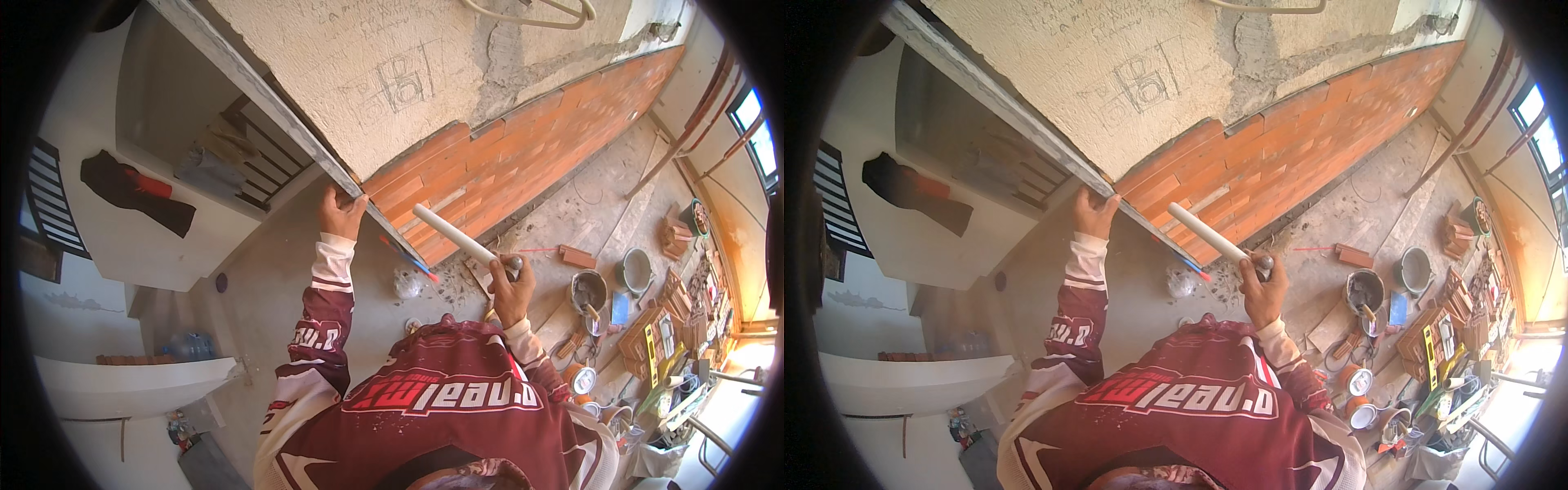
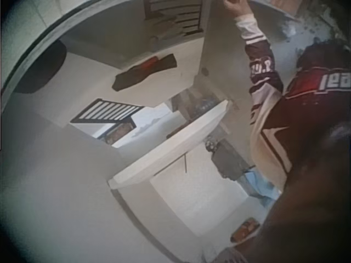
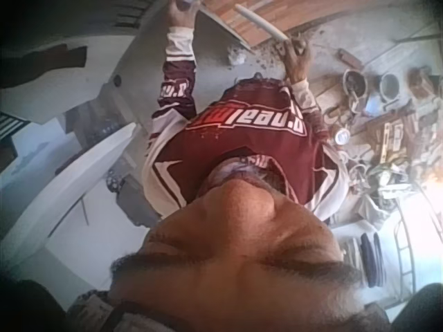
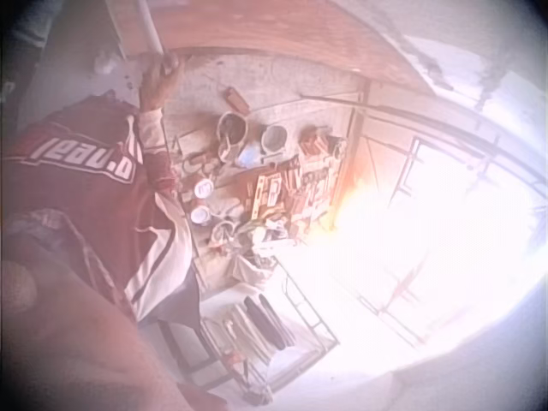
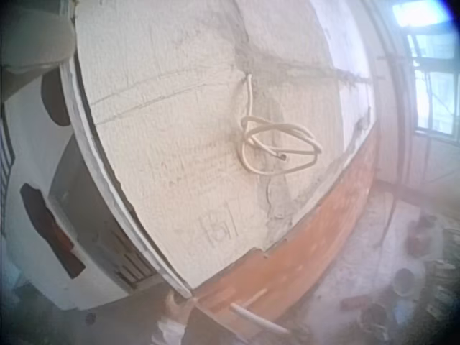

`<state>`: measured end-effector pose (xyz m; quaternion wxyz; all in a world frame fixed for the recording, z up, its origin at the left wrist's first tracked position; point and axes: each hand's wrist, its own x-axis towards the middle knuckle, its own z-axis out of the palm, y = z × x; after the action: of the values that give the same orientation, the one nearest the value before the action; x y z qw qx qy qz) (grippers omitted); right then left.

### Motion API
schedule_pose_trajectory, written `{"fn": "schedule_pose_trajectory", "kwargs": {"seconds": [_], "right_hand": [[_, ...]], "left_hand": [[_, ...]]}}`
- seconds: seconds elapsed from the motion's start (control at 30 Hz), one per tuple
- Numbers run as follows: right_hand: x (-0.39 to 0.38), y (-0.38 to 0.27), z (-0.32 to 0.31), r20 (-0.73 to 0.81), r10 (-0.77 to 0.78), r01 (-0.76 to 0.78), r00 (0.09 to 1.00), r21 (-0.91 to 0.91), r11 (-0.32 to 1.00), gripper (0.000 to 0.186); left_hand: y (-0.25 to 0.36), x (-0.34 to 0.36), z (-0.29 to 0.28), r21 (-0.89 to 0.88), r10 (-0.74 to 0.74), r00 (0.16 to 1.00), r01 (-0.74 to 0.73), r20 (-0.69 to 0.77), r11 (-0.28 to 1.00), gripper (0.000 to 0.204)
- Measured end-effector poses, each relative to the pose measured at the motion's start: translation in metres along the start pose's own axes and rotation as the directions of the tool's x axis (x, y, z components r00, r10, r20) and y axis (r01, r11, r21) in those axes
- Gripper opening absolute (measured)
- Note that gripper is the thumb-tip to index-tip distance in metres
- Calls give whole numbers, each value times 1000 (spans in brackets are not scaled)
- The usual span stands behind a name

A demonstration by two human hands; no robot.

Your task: The person mixes cement in a bucket using a trowel, then applies the cement to a terracotta tile and places it on a wall. They tap the tile into place with a hammer and later use a trowel to apply more cement to the wall.

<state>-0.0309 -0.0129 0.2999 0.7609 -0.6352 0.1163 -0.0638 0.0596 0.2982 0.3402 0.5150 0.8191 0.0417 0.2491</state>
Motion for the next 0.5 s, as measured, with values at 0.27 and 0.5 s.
{"fn": "schedule_pose_trajectory", "kwargs": {"seconds": [0.27, 0.5], "right_hand": [[-7, 3, -8, 55, 74, -69, 996, -89, 994, 18], [-8, 1, 2, 128, 88, -75, 988, -104, 992, 18]], "left_hand": [[-13, -7, 2, -143, -33, 998, 24, -56, 989, 32], [-23, -16, 6, -39, -97, 961, 90, -259, 995, 21]]}}
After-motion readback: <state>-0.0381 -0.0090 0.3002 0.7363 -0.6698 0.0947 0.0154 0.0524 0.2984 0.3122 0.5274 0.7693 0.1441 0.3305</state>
